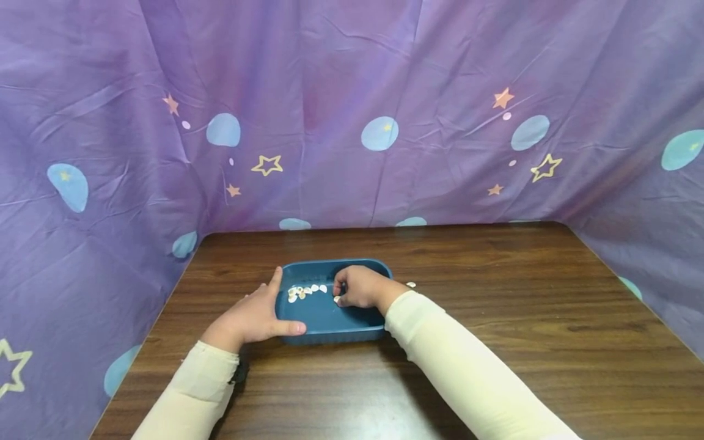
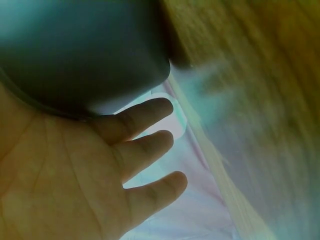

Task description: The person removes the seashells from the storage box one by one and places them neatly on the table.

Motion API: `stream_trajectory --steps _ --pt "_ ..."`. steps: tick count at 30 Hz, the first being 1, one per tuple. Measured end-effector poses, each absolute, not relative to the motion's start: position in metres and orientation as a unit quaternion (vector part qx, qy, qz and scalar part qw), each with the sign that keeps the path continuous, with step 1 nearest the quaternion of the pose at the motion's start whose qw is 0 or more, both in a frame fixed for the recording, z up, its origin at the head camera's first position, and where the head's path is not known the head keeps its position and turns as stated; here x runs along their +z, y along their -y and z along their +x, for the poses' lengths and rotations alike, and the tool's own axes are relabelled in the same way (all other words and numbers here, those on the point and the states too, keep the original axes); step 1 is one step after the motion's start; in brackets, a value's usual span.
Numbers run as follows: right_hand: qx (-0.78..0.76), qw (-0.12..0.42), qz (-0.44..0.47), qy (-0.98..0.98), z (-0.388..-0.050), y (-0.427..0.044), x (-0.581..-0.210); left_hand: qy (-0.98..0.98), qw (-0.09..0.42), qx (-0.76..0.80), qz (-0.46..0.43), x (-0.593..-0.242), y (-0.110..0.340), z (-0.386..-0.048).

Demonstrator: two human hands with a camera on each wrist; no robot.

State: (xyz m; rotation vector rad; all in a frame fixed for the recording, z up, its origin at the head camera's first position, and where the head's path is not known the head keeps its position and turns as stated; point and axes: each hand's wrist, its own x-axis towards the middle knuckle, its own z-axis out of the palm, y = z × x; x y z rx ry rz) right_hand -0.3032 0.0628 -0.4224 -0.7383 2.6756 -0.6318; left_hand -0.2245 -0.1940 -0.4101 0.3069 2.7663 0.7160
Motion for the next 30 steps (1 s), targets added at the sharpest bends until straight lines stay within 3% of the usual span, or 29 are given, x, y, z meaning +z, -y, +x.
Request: stream_trajectory --steps 30 --pt "-0.387 0.075 -0.279 -0.876 -0.307 -0.08 -0.397 -0.954 0.124 0.246 0.115 -0.413 0.194 -0.227"
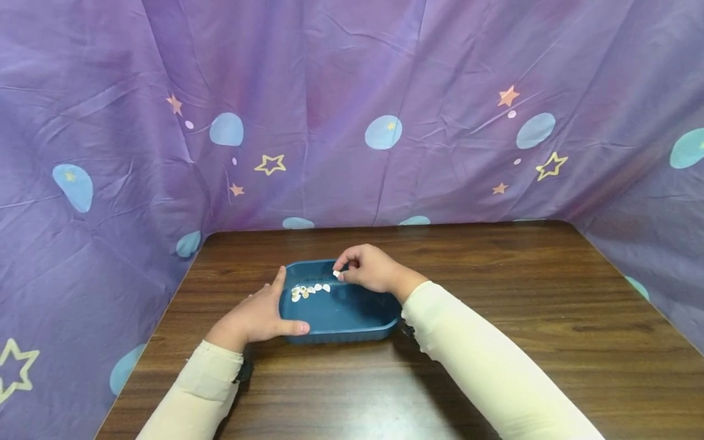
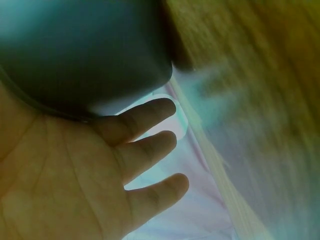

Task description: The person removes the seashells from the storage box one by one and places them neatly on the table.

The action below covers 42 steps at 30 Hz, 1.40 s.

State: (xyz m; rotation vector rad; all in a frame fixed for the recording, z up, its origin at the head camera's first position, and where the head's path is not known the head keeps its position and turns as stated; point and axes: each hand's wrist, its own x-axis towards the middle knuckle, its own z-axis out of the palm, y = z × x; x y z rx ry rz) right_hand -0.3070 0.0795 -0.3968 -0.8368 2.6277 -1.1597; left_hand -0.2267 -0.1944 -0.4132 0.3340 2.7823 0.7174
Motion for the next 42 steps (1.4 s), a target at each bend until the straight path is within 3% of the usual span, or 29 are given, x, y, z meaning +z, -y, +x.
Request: stream_trajectory --steps 21,35,42 --pt "-0.421 0.019 -0.248 -0.872 -0.313 -0.16 -0.372 -0.955 0.121 0.246 0.111 -0.411 0.195 -0.224" --pt "-0.338 0.014 -0.203 -0.919 -0.32 -0.224 -0.397 -0.955 0.123 0.249 0.108 -0.412 0.195 -0.226" --pt "-0.294 0.044 -0.203 -0.933 -0.32 -0.237 -0.412 -0.954 0.126 0.251 0.106 -0.411 0.195 -0.225"
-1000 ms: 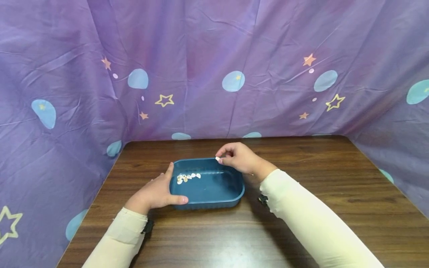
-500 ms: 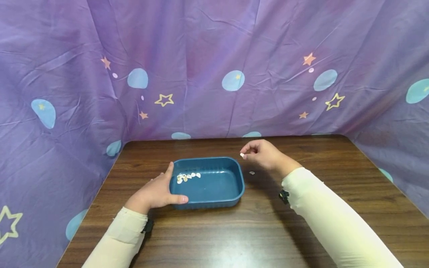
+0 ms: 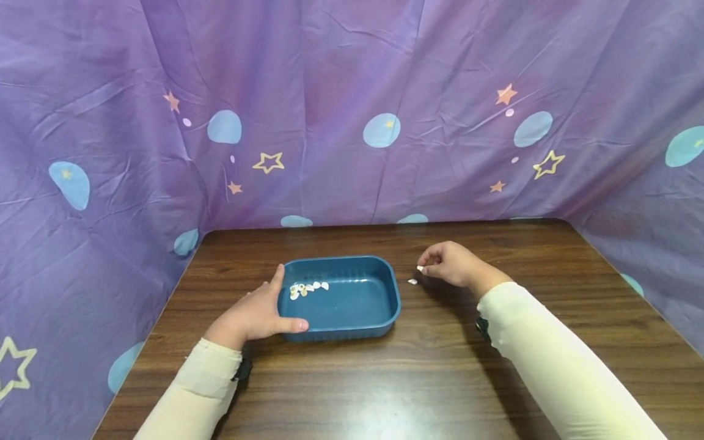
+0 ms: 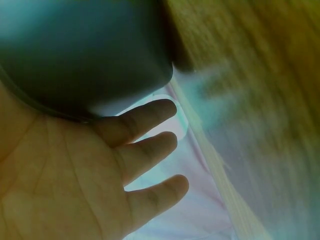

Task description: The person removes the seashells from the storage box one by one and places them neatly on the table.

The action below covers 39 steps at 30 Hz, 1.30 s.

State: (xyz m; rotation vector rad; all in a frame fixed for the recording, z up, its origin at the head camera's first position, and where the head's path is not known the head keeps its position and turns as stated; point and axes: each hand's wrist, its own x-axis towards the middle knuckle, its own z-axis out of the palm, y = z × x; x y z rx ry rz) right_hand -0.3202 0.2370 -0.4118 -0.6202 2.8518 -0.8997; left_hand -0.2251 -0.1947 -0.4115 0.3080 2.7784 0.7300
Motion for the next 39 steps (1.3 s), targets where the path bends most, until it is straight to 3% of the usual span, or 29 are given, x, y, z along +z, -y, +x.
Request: stream_trajectory --steps 22,35,39 --pt "-0.198 0.092 -0.185 -0.958 -0.321 -0.235 -0.419 -0.954 0.123 0.251 0.108 -0.413 0.195 -0.226" --pt "-0.191 0.075 -0.195 -0.959 -0.321 -0.234 -0.417 -0.956 0.132 0.242 0.103 -0.409 0.194 -0.223" --pt "-0.235 0.047 -0.199 -0.95 -0.321 -0.229 -0.409 -0.955 0.132 0.244 0.102 -0.409 0.194 -0.224"
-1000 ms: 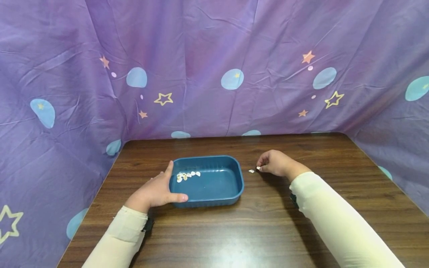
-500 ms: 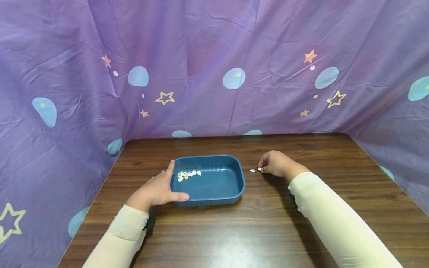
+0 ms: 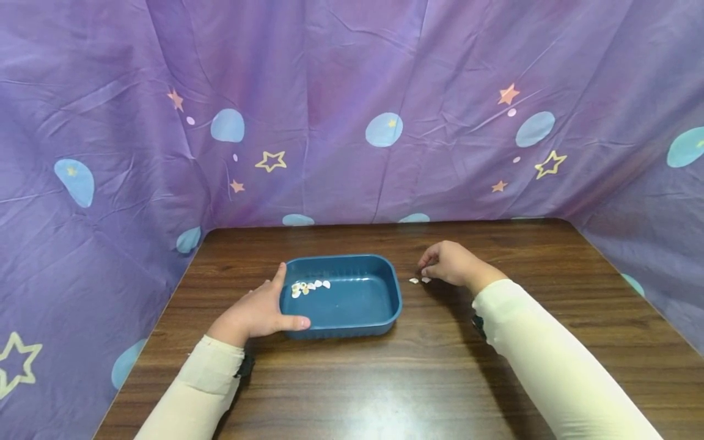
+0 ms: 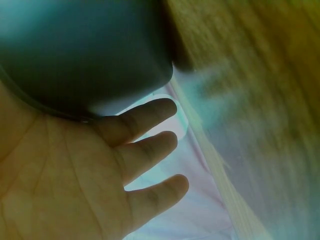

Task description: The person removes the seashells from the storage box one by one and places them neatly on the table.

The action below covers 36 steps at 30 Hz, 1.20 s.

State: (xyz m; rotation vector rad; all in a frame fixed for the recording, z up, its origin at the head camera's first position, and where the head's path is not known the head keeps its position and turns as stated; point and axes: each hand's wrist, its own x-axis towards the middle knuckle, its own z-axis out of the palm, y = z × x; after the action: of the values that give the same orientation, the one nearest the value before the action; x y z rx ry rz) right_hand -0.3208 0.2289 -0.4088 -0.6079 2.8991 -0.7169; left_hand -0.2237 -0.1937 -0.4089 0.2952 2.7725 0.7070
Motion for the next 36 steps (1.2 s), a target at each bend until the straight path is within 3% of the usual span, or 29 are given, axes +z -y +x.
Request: stream_trajectory --steps 9,21,36 --pt "-0.336 -0.01 -0.224 -0.915 -0.312 -0.179 -0.382 -0.955 0.134 0.246 0.101 -0.411 0.196 -0.225" --pt "-0.37 -0.013 -0.275 -0.888 -0.3 -0.109 -0.38 -0.955 0.134 0.248 0.096 -0.411 0.196 -0.226" --pt "-0.36 0.05 -0.262 -0.894 -0.299 -0.069 -0.401 -0.954 0.139 0.247 0.099 -0.411 0.195 -0.226"
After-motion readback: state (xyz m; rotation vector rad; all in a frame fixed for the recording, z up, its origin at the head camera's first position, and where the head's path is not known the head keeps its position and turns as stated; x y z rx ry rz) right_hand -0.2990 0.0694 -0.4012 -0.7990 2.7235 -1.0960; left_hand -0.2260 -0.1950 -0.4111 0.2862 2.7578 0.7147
